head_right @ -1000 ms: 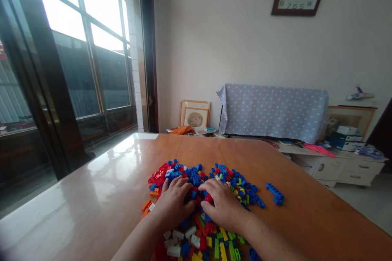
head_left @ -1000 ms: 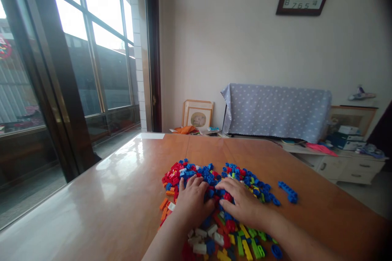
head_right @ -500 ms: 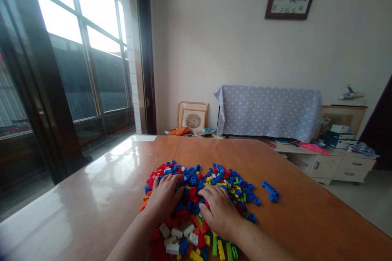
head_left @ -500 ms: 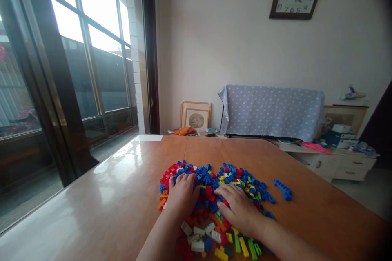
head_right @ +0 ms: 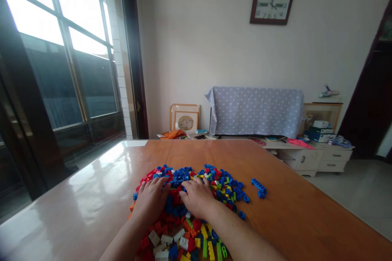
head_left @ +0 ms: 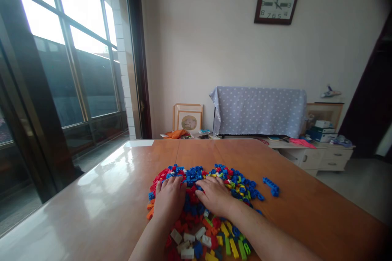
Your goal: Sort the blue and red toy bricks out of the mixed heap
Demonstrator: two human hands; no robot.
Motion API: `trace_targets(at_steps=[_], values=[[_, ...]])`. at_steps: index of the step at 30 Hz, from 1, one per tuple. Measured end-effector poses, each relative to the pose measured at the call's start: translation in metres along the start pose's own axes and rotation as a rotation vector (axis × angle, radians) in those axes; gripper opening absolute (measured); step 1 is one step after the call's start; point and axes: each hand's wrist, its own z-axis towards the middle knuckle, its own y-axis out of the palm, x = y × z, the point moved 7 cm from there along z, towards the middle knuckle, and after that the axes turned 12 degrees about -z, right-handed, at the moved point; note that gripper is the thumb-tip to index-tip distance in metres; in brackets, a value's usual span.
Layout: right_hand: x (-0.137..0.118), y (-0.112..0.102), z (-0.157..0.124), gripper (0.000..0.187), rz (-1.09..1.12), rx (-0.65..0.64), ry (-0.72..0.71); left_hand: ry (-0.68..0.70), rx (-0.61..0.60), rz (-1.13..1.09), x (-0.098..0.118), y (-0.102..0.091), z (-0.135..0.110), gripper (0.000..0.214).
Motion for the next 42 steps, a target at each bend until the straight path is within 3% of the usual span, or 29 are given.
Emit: trace_targets(at_steps=[4,7,12,19,26,33,37,42], values=[[0.013,-0.006,-0.022,0.041,0.013,-0.009,0.005,0.072,-0.007,-0.030,0.020,-0.002,-0.004,0.041],[0.019,-0.007,-0.038,0.049,0.053,-0.032,-0.008,0.164,-0.090,-0.060,0.035,0.008,-0.012,0.044],[0.039,-0.016,-0.053,0.053,0.173,-0.012,0.010,0.212,-0.219,-0.037,0.038,0.027,-0.021,0.048],[0.114,-0.029,-0.065,0.047,0.537,0.197,0.251,0.191,-0.173,0.012,0.033,0.027,-0.016,0.037],[0.185,-0.021,-0.082,0.039,0.616,0.199,0.484,0.155,-0.091,0.091,0.027,0.024,-0.011,0.036],[0.245,-0.035,-0.108,0.040,0.534,0.321,0.691,0.250,-0.154,-0.014,0.062,0.029,-0.023,0.044],[0.255,-0.033,-0.112,0.038,0.439,0.327,0.712,0.372,-0.290,-0.114,0.091,0.041,-0.040,0.056],[0.233,-0.021,-0.098,0.026,0.338,0.240,0.623,0.428,-0.436,-0.114,0.103,0.053,-0.051,0.065]])
